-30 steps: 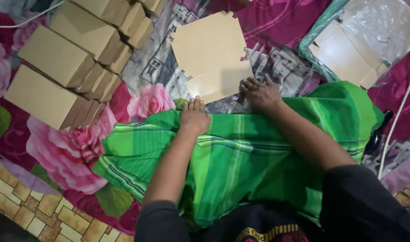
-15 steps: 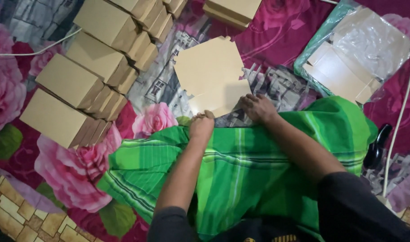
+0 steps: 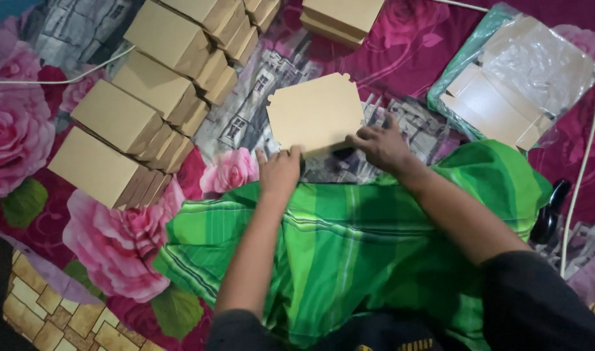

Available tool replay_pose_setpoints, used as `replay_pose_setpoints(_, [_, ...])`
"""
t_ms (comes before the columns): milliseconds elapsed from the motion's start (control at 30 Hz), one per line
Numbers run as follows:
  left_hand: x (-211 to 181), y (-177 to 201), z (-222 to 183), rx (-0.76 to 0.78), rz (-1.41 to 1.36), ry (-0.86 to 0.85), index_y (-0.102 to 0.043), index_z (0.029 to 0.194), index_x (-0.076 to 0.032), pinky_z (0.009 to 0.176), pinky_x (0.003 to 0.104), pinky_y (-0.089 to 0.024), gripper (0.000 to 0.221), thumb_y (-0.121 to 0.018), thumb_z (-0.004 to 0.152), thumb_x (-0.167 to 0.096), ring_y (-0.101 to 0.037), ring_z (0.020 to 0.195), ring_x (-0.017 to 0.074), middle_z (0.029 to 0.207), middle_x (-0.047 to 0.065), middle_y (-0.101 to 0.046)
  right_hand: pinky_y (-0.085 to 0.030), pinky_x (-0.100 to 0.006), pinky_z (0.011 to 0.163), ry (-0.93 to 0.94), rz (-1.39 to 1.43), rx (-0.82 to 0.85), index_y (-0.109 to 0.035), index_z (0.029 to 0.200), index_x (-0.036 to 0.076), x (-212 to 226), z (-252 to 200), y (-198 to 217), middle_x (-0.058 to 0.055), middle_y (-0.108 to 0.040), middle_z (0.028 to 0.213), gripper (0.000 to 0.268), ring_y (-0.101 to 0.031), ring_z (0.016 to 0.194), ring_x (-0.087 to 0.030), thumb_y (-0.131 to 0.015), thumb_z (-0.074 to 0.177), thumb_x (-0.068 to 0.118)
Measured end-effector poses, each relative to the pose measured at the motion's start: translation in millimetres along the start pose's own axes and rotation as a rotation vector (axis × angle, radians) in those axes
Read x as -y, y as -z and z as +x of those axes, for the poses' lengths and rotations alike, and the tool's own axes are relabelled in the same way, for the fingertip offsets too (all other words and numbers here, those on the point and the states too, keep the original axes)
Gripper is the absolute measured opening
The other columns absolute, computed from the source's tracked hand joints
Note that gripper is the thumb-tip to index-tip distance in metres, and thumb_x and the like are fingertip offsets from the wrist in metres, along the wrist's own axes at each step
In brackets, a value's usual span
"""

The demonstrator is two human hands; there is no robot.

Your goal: The person picks up flat cardboard sheets and folds them into small rectangular boxes, handling one sheet at a time by hand to tuck in the flaps.

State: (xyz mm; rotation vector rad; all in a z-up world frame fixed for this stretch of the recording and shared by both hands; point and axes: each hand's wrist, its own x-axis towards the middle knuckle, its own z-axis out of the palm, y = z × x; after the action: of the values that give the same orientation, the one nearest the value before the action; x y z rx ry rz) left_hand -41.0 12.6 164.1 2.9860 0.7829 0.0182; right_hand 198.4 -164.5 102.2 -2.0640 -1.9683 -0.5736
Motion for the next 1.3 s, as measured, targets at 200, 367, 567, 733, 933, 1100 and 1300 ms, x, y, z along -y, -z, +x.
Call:
replay_pose_setpoints(200, [30.5,-19.7,60.5,-0.208,0.088,-0.048,-0.06,0.112,-0.015,0.105,0.074,-0.038,0.018,-0.044,0.103,-0.014,-0.075,0.091,0.0308,0.091,0.011,-0.072,-0.037,-0.07,0.101,-0.094,0.003,0.106,-0.065,0.118,0.024,-26.5,30.6,-28.7,0.0,-0.062,0.117,0.03,-0.067,0.095,-0.02,-0.062,0.088,0.021])
replay_pose_setpoints(367, [41.6,-46.6,80.0,-0.151,0.032,-0.033,-0.057,0.119,-0.015,0.105,0.079,-0.035,0.021,-0.041,0.105,-0.015,-0.072,0.099,0.0335,0.098,0.012,-0.069,-0.033,-0.074,0.103,-0.095,0.027,0.165,-0.061,0.126,0.025,-28.8,56.3,-28.2,-0.004,-0.057,0.127,0.045,-0.061,0.115,-0.025,-0.067,0.082,0.028])
replay_pose_setpoints(567, [28.0,-70.5,87.9,0.064,-0.008,0.018,-0.052,0.141,-0.01,0.118,0.071,-0.018,0.037,-0.036,0.108,-0.016,-0.047,0.137,0.0313,0.143,0.014,-0.052,-0.019,-0.079,0.114,-0.172,-0.048,0.304,-0.06,0.14,0.023,-10.1,52.2,-72.8,-0.005,-0.054,0.154,0.062,-0.047,0.146,-0.02,-0.046,0.094,0.062])
replay_pose_setpoints(733, [-9.6,-51.0,97.2,0.497,-0.096,0.098,-0.017,0.167,-0.008,0.13,0.057,0.0,0.06,-0.02,0.113,-0.034,-0.004,0.162,0.0307,0.175,0.013,-0.007,-0.023,-0.08,0.112,-0.275,0.046,0.308,-0.043,0.159,0.023,21.5,47.7,-100.6,-0.018,-0.052,0.152,0.076,-0.049,0.144,-0.034,-0.032,0.1,0.07])
replay_pose_setpoints(933, [-27.8,-58.2,100.5,0.594,-0.056,0.052,0.0,0.167,-0.006,0.13,0.05,0.007,0.06,-0.015,0.111,-0.02,0.013,0.16,0.0328,0.175,0.015,0.009,-0.018,-0.063,0.122,-0.206,0.167,0.491,-0.031,0.163,0.005,43.1,55.3,-108.7,-0.022,-0.027,0.17,0.063,-0.023,0.158,-0.037,-0.03,0.109,0.037])
replay_pose_setpoints(1100, [-18.5,-71.8,101.7,0.584,-0.077,0.011,-0.001,0.168,-0.008,0.131,0.051,0.006,0.066,-0.025,0.112,-0.034,0.013,0.16,0.0323,0.175,0.012,0.011,-0.029,-0.066,0.115,-0.051,0.214,0.355,-0.028,0.165,0.006,25.1,44.9,-110.5,-0.022,-0.025,0.17,0.067,-0.029,0.155,-0.04,-0.036,0.106,0.038])
replay_pose_setpoints(1300, [3.6,-65.3,91.7,0.607,-0.035,0.014,0.004,0.168,-0.013,0.129,0.052,0.011,0.068,-0.017,0.113,-0.046,0.015,0.16,0.0266,0.175,0.007,0.013,-0.013,-0.074,0.116,-0.133,0.384,0.363,-0.027,0.167,0.013,16.4,44.7,-98.1,-0.017,-0.027,0.17,0.07,-0.027,0.156,-0.038,-0.028,0.109,0.052])
